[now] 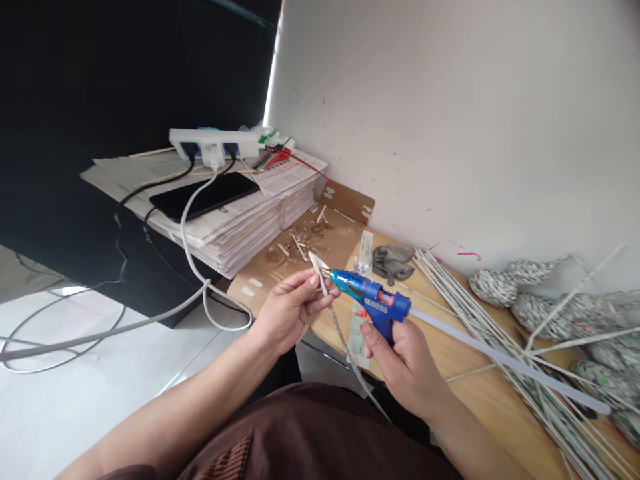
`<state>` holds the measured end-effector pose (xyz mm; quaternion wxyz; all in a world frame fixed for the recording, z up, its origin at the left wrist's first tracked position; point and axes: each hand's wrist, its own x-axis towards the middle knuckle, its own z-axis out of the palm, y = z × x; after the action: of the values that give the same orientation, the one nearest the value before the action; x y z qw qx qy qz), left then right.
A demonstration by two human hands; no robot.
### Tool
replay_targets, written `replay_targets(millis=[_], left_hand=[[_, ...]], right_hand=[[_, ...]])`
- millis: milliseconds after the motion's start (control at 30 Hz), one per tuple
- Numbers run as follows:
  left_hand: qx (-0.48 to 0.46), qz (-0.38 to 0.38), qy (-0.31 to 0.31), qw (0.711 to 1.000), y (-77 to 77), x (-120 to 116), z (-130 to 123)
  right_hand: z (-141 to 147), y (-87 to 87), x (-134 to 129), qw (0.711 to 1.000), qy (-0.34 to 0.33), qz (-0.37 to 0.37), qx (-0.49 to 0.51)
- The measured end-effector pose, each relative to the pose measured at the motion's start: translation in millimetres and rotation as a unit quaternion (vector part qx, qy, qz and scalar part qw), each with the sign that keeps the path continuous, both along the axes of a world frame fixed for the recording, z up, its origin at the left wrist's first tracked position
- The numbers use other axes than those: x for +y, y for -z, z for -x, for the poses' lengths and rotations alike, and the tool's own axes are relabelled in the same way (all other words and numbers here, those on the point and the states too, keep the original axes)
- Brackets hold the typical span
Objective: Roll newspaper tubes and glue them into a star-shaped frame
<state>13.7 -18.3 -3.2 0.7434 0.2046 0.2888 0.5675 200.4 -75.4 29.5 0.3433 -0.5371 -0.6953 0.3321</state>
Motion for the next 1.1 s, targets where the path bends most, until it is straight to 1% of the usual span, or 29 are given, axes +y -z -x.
replay_targets(millis=[300,500,800,933,1100], left_hand=[[-0.004,-0.011,0.006,1.0,3.5,1.0,1.7],[-0.008,-0.016,0.007,1.0,4.0,0.5,2.5],[-0.008,-0.005,0.004,1.0,2.7,1.7,2.1],[-0.014,-0.002,0.003,1.0,2.5,1.4,2.4],[-0.015,0.003,-0.001,1.0,3.1,0.3,3.4]], right_hand=[[0.5,1.4,0.8,0.999,0.004,-0.017,-0.027],[1.2,1.1,1.8,0.998,0.003,-0.045,-0.05],[2.6,2.7,1.7,0.998,0.003,-0.042,-0.054],[2.9,2.1,1.3,0.993,0.016,-0.065,-0.093],[2.2,1.7,1.0,0.987,0.017,-0.094,-0.13]])
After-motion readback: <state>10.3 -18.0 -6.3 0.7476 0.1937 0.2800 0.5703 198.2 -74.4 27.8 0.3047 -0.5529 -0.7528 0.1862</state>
